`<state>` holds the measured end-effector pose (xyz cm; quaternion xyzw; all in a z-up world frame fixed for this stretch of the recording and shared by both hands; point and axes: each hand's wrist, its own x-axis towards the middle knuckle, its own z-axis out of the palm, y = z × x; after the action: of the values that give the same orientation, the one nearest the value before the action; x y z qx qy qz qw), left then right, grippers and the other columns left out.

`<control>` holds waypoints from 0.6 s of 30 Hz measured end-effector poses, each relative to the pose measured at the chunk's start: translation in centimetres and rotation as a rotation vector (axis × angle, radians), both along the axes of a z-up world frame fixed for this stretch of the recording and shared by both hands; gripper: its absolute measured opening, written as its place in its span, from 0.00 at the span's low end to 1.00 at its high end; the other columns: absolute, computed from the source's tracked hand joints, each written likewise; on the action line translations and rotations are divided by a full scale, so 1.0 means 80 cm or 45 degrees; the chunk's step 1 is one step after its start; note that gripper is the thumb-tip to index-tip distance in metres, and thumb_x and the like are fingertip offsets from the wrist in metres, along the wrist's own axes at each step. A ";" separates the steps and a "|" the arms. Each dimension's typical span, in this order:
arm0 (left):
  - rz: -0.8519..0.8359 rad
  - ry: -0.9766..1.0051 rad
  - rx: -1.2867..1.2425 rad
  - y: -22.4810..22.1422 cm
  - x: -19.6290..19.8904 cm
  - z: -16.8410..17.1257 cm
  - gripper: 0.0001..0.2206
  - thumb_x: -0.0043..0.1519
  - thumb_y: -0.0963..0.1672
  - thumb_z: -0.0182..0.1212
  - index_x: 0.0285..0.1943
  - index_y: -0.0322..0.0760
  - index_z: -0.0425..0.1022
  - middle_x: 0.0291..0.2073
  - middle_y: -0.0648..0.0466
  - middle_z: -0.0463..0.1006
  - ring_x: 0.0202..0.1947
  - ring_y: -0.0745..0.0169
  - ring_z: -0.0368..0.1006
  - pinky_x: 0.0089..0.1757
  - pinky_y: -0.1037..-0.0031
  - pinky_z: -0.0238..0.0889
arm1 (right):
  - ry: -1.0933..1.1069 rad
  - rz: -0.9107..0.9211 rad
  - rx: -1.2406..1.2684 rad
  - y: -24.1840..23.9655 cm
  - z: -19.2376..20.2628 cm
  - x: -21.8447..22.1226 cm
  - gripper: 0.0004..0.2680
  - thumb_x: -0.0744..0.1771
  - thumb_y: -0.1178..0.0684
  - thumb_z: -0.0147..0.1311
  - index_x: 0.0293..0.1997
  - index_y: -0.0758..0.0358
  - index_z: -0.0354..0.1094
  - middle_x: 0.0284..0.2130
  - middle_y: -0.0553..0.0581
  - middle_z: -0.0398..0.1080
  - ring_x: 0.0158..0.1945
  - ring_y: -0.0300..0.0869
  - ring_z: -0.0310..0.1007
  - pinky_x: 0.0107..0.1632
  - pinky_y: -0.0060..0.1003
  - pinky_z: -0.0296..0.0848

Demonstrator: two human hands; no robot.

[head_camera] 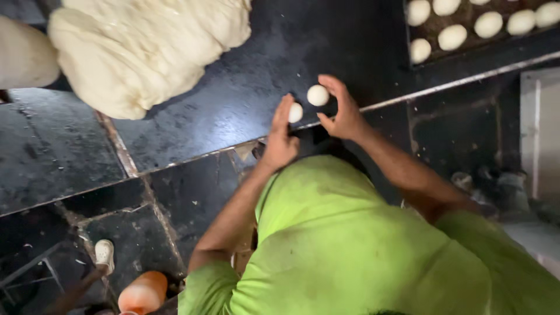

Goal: The person tears portions of dough from a large dough mass, rolls them into balls by hand on the table, and places the dough balls onto a baking tray.

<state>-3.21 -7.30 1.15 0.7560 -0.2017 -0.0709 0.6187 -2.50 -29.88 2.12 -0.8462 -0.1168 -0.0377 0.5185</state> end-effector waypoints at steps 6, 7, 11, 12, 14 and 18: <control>-0.151 -0.449 0.638 -0.002 0.030 0.020 0.24 0.58 0.35 0.61 0.66 0.32 0.72 0.62 0.41 0.73 0.67 0.39 0.67 0.64 0.61 0.63 | -0.251 0.499 -0.616 -0.022 0.027 0.047 0.19 0.59 0.66 0.63 0.55 0.63 0.72 0.57 0.61 0.72 0.61 0.54 0.70 0.64 0.43 0.69; -0.166 -0.437 0.641 -0.008 0.037 0.026 0.24 0.58 0.35 0.61 0.66 0.32 0.72 0.62 0.41 0.73 0.67 0.39 0.67 0.64 0.61 0.63 | -0.235 0.492 -0.608 -0.030 0.030 0.046 0.19 0.59 0.66 0.63 0.55 0.63 0.72 0.57 0.61 0.72 0.61 0.54 0.70 0.64 0.43 0.69; -0.283 -0.307 0.598 -0.064 0.117 0.079 0.22 0.52 0.38 0.65 0.59 0.32 0.76 0.52 0.43 0.79 0.54 0.39 0.73 0.54 0.60 0.68 | 0.049 0.362 -0.118 -0.101 0.067 0.068 0.14 0.60 0.63 0.66 0.49 0.68 0.74 0.50 0.62 0.74 0.50 0.50 0.76 0.51 0.41 0.75; -0.241 -0.343 0.402 -0.082 0.136 0.096 0.22 0.52 0.39 0.67 0.59 0.33 0.75 0.51 0.43 0.79 0.52 0.39 0.74 0.53 0.60 0.69 | 0.185 0.282 0.052 -0.127 0.074 0.073 0.14 0.60 0.63 0.66 0.49 0.69 0.73 0.50 0.62 0.74 0.47 0.47 0.78 0.47 0.38 0.77; -0.172 -0.533 0.330 -0.135 0.187 0.115 0.25 0.54 0.41 0.70 0.62 0.34 0.74 0.52 0.42 0.78 0.51 0.38 0.73 0.53 0.58 0.68 | 0.305 0.137 0.346 -0.180 0.076 0.089 0.15 0.62 0.62 0.65 0.53 0.68 0.71 0.50 0.61 0.75 0.49 0.44 0.77 0.52 0.37 0.78; 0.017 -0.906 0.259 -0.270 0.336 0.102 0.22 0.59 0.44 0.73 0.61 0.36 0.73 0.52 0.46 0.77 0.51 0.40 0.73 0.51 0.59 0.68 | 0.401 -0.311 0.784 -0.281 0.074 0.132 0.14 0.66 0.62 0.63 0.57 0.68 0.70 0.46 0.58 0.77 0.47 0.39 0.79 0.53 0.35 0.80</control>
<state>23.64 -28.91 9.28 0.7923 -0.3913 0.1808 0.4318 8.08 -52.38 8.02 -0.6538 0.0829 -0.0020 0.7521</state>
